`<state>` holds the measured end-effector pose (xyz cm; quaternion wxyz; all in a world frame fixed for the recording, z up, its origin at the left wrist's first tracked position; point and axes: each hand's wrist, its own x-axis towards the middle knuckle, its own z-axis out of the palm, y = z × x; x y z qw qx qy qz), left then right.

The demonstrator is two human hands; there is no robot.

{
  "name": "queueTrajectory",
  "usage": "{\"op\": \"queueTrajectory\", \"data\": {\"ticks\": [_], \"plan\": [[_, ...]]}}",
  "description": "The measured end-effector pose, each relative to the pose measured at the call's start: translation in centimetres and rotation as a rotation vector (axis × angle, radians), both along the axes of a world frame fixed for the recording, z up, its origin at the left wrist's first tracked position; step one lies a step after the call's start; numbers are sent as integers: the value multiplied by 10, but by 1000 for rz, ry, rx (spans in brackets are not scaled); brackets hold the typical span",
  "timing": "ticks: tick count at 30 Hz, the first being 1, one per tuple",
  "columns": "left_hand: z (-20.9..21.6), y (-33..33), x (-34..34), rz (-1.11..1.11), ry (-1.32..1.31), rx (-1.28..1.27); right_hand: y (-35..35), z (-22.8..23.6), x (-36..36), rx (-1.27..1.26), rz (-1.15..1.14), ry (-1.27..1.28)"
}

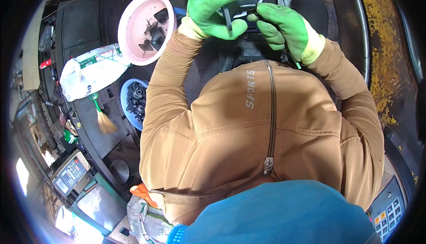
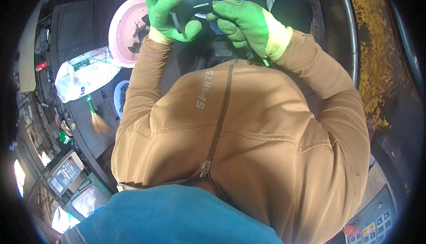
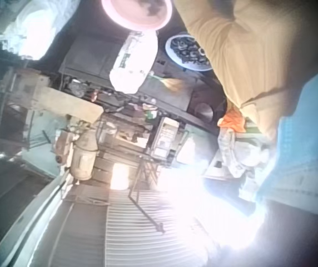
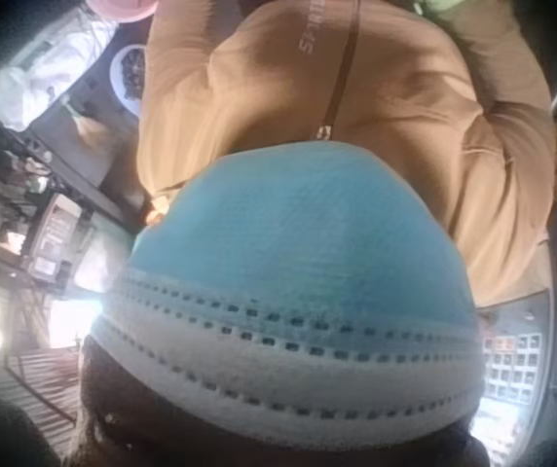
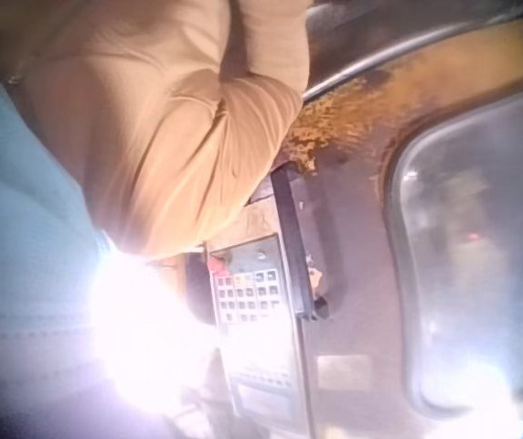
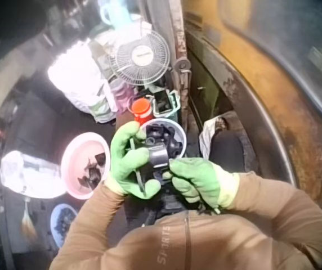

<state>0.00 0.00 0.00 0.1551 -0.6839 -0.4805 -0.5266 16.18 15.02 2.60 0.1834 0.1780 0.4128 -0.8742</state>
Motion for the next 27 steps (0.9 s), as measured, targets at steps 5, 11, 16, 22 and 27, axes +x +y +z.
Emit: {"op": "queueTrajectory", "data": {"ticks": [5, 11, 16, 22, 27], "plan": [[20, 6, -10, 9, 297, -14, 12, 6, -2, -381, 94, -127], [-2, -10, -19, 29, 469, -145, 60, 21, -14, -837, -117, 429], [-30, -17, -10, -121, -999, 257, 55, -31, -47, -769, -236, 377], [-33, -41, -15, -364, -1523, 550, 41, -80, -74, -705, -205, 171], [-48, -75, -24, -458, -1569, 651, 37, -119, -100, -624, -124, 38]]}}
